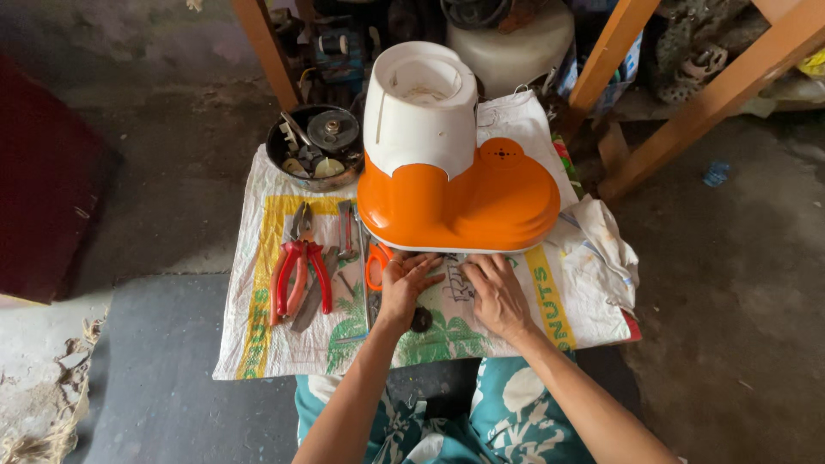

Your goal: The person disassembles the housing of an orange and white mixer grinder, fits the internal motor components into the orange plastic shell, secures the white base plate, and tightens screws on the bottom and inside using a yellow-handled screwdriver.

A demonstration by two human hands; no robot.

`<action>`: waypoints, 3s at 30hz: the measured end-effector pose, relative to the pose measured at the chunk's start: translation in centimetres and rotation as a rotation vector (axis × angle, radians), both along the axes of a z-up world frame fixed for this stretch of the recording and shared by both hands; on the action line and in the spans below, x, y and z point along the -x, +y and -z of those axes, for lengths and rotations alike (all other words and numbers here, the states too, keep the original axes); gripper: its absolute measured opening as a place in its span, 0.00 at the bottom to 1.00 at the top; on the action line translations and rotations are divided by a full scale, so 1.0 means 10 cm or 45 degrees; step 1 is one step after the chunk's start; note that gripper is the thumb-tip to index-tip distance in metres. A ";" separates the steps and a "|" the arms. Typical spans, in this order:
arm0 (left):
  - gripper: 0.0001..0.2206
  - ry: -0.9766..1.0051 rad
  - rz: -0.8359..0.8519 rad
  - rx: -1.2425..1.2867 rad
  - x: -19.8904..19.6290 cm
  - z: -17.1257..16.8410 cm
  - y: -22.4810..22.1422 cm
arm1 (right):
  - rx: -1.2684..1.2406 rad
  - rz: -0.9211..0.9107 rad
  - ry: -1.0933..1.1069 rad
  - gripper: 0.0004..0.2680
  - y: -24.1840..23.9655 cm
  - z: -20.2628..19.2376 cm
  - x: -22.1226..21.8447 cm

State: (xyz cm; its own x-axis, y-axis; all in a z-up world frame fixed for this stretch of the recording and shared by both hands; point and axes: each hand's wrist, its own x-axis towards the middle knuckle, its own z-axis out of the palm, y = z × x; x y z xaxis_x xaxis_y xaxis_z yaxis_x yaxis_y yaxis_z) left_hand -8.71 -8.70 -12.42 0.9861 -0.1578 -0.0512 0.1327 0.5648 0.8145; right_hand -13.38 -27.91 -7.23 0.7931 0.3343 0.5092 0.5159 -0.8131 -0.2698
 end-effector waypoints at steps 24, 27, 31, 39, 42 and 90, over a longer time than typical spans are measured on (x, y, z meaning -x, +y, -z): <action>0.19 0.108 0.051 -0.053 -0.03 -0.10 0.02 | -0.011 0.024 0.076 0.17 -0.03 0.04 -0.09; 0.18 0.094 0.070 -0.049 -0.03 -0.03 0.01 | -0.026 0.029 0.044 0.17 -0.04 0.08 -0.09; 0.19 0.123 0.050 -0.105 -0.03 -0.02 -0.01 | -0.049 -0.004 0.004 0.16 -0.08 0.11 -0.07; 0.15 -0.929 -0.686 -1.354 0.25 -1.24 0.13 | -0.187 -0.185 0.090 0.14 0.05 -0.06 0.33; 0.30 -1.233 -0.905 -1.441 -0.09 -1.91 0.26 | -0.235 -0.239 0.064 0.16 0.14 -0.23 0.40; 0.60 -1.311 -0.357 -1.176 -0.43 -2.61 0.49 | -0.588 -0.552 -0.355 0.10 0.40 -2.82 -0.49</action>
